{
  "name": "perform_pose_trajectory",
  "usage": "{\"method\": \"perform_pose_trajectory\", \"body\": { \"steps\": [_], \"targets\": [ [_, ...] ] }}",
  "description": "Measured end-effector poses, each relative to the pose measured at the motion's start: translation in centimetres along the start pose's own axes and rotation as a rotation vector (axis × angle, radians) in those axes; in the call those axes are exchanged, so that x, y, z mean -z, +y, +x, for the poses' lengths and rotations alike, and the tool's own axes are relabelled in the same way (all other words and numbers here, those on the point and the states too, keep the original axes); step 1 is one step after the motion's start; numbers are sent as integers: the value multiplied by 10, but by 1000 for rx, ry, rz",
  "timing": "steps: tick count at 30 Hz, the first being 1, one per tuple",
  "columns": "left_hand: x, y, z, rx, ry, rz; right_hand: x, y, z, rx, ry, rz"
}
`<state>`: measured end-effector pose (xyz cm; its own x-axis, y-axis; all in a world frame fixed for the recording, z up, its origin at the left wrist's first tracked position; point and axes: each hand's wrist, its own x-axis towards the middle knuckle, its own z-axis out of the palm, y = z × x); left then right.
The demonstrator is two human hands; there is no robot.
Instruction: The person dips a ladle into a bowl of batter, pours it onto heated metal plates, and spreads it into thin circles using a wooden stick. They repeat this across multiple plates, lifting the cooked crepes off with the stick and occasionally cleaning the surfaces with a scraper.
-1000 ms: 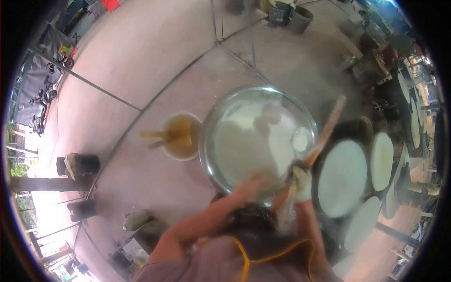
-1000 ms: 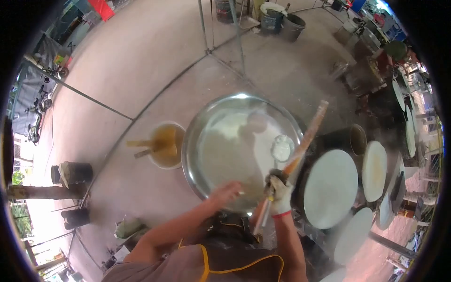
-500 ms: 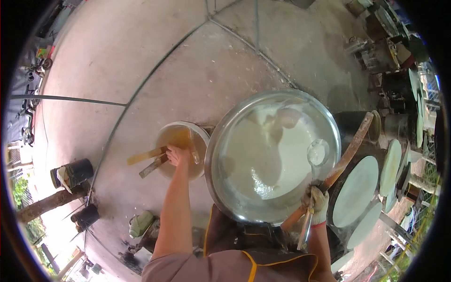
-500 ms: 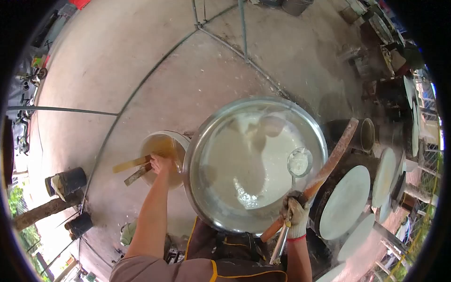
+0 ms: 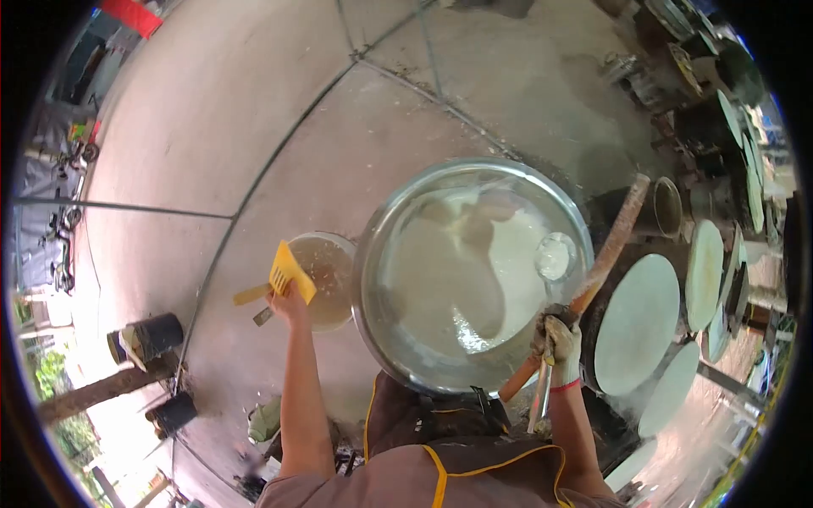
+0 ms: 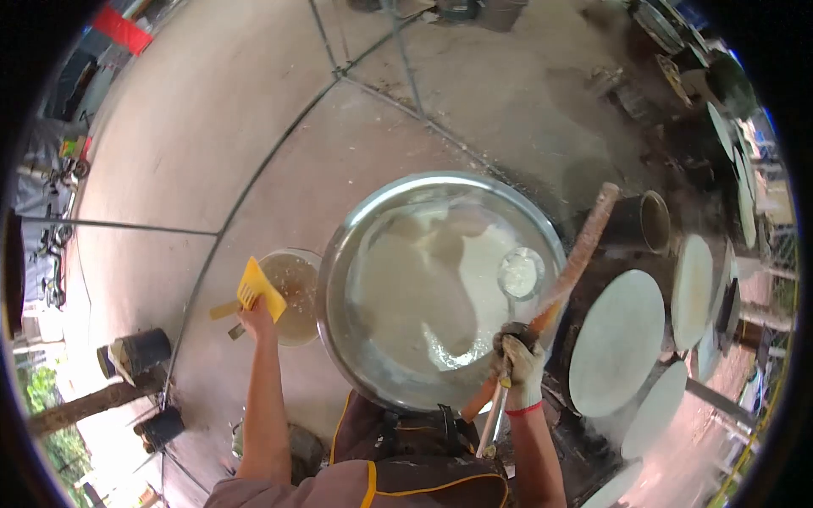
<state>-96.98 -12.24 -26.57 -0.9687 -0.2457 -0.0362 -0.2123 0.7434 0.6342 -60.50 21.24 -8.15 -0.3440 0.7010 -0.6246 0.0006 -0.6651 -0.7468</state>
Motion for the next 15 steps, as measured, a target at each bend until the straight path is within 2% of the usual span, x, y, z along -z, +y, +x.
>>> {"method": "perform_pose_trajectory", "body": {
  "steps": [1, 2, 4, 7, 10, 13, 15],
  "targets": [
    [3, -5, -10, -71, -9, 164, 6, 2, -2, 16, 66, -34],
    [6, -12, -20, -149, -19, 327, 8, -4, -5, -45, 42, -41],
    [-12, -59, -41, -98, -5, -85, 1, -18, -20, -41, 25, -49],
    [6, -37, -38, 381, -77, -63, 10, -23, -27, -4, -22, 56],
    [37, 11, -50, -10, 107, -474, 17, -29, -33, -28, 0, 69],
    [77, 140, -123, 58, 4, -435, 28, -26, -30, -35, 8, 118],
    [24, 110, -145, -210, -93, -679, 32, -24, -25, -45, 32, 123]
  ]
}}
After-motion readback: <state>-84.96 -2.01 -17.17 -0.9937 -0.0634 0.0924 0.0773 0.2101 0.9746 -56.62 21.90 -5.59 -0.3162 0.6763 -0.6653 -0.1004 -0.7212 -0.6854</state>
